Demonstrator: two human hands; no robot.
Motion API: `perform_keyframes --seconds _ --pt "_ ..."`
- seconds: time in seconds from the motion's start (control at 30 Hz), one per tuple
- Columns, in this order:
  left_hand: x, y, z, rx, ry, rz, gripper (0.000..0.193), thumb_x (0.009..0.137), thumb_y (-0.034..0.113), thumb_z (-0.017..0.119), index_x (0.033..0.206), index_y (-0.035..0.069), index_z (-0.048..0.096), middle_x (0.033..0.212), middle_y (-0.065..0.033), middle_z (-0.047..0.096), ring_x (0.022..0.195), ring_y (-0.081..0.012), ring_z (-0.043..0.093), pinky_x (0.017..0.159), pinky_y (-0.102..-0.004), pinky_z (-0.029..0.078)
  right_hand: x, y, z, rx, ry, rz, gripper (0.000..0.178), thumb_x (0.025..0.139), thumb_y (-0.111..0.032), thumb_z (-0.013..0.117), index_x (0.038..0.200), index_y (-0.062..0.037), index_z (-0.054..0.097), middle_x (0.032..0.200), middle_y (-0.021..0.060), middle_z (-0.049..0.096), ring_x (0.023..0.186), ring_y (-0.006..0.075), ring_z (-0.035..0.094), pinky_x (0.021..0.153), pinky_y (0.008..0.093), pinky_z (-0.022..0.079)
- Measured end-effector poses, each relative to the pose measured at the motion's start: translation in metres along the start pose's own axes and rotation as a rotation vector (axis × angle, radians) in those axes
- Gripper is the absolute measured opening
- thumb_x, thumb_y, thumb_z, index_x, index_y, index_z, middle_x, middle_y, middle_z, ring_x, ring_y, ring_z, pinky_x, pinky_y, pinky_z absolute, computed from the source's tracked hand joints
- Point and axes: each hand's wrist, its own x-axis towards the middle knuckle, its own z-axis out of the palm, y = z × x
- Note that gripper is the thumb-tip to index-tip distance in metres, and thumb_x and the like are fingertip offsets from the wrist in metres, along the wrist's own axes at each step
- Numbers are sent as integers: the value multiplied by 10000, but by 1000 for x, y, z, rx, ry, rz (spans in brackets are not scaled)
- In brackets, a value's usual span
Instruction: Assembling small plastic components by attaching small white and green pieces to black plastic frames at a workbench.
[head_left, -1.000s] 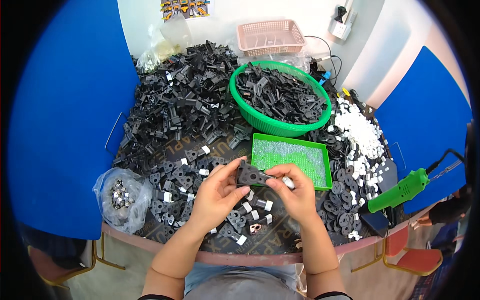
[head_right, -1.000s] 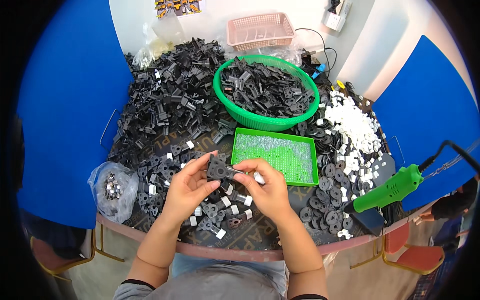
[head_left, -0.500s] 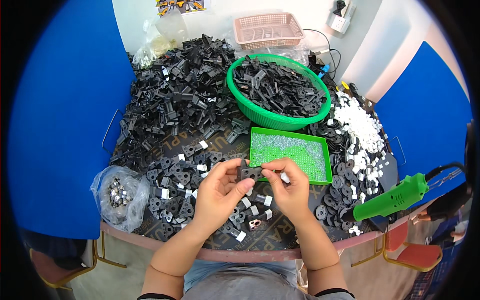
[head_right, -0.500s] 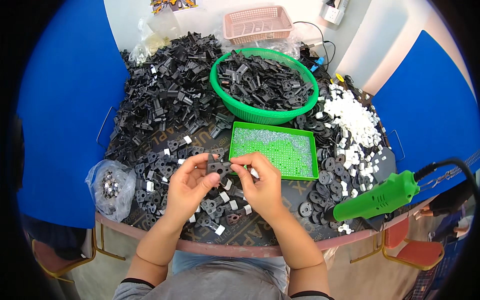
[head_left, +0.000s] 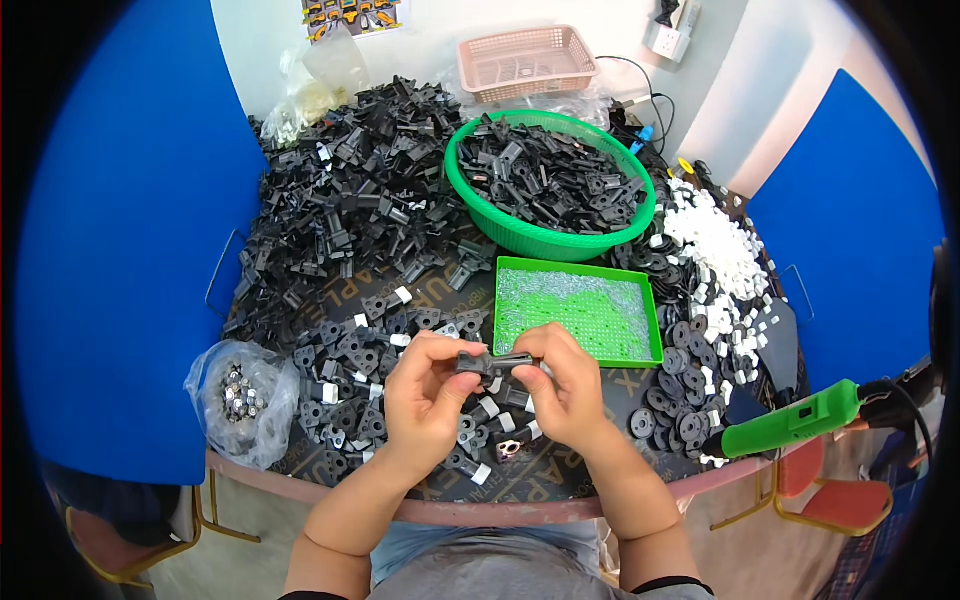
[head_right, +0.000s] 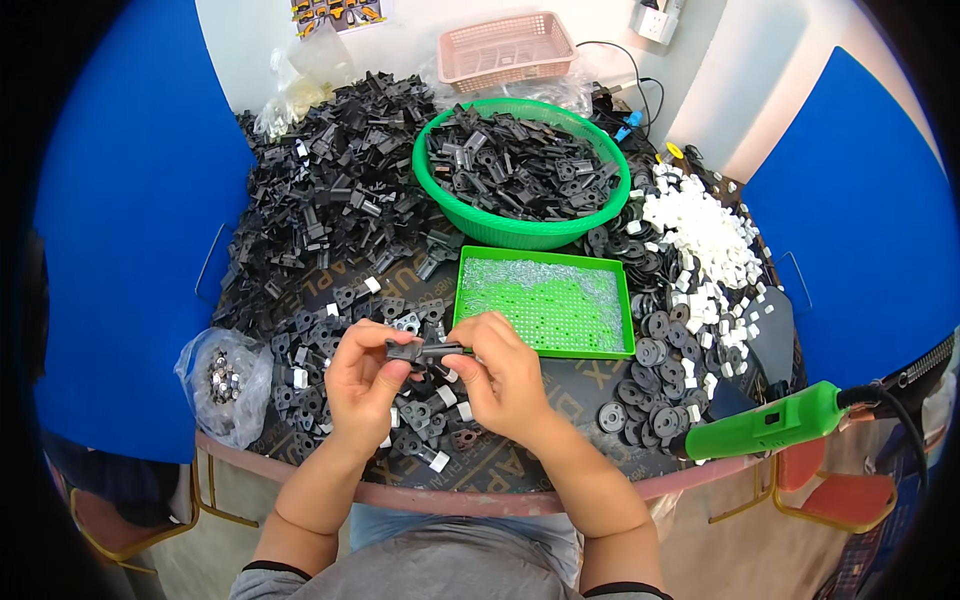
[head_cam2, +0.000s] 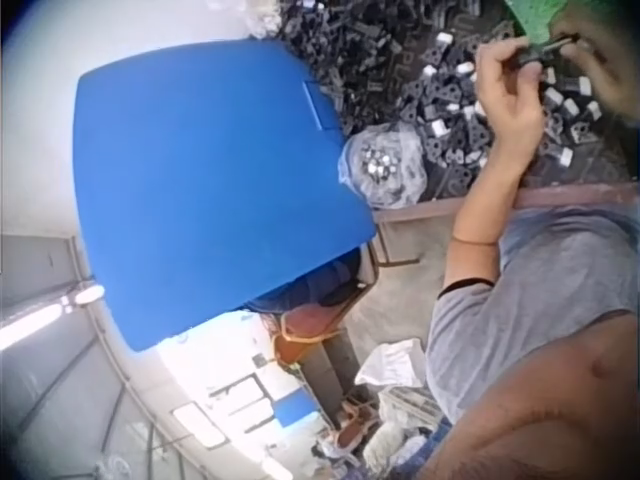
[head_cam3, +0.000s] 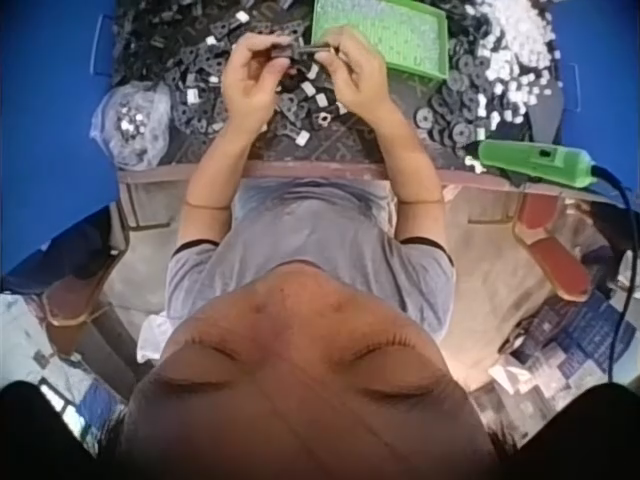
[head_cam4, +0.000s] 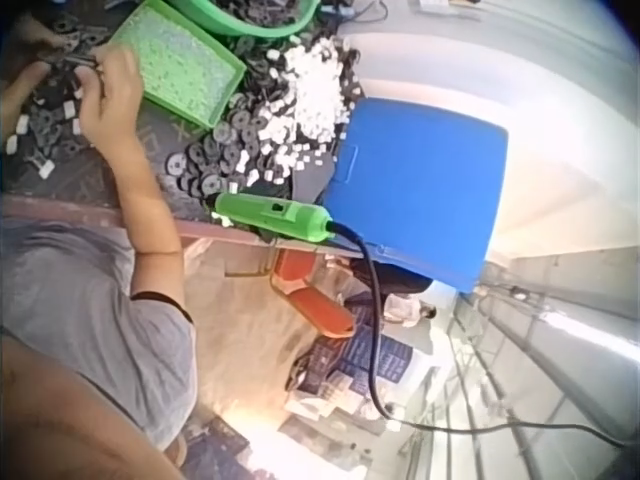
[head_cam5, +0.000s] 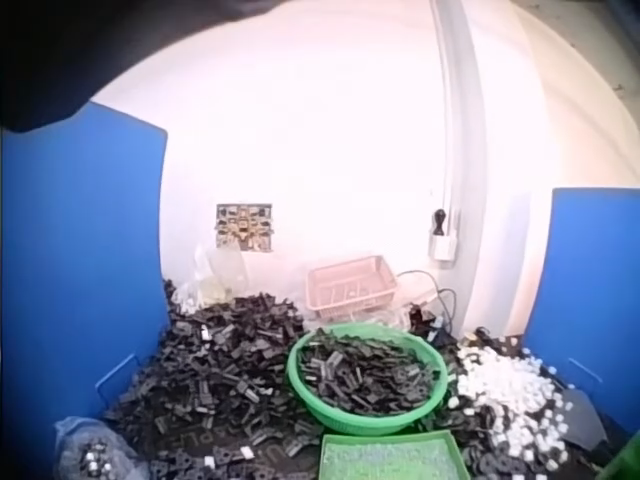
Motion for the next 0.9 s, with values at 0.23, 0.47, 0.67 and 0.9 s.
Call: perform_keyframes --seconds 0.23,0.47,0.67,0.9 --pt "9 -7 -10 -4 -68 37 219 861 36 571 1056 -6 480 975 -71 479 847 -137 540 695 -262 520 -3 -2 1 -30 -13 146 100 837 -91 561 886 -4 569 848 91 570 714 182 490 669 281 383" --pt "18 4 -10 -350 54 -335 247 894 88 543 1118 32 457 1042 -93 524 886 -176 593 725 -290 524 -2 12 -14 811 30 684 239 893 -117 494 1111 -18 493 1051 62 538 857 110 484 781 254 397" --pt "15 3 -9 -436 -56 -441 249 878 93 577 1100 12 501 995 -97 570 870 -171 599 710 -284 526 5 4 -10 821 74 699 229 845 1 583 1062 -2 509 994 157 625 708 139 609 596 219 495" --pt "9 -3 3 -260 -27 -216 198 869 25 560 1057 5 502 972 -82 559 799 -136 578 682 -255 500 -1 10 -9 906 46 584 165 806 5 641 955 11 569 903 142 638 714 162 633 609 244 527"
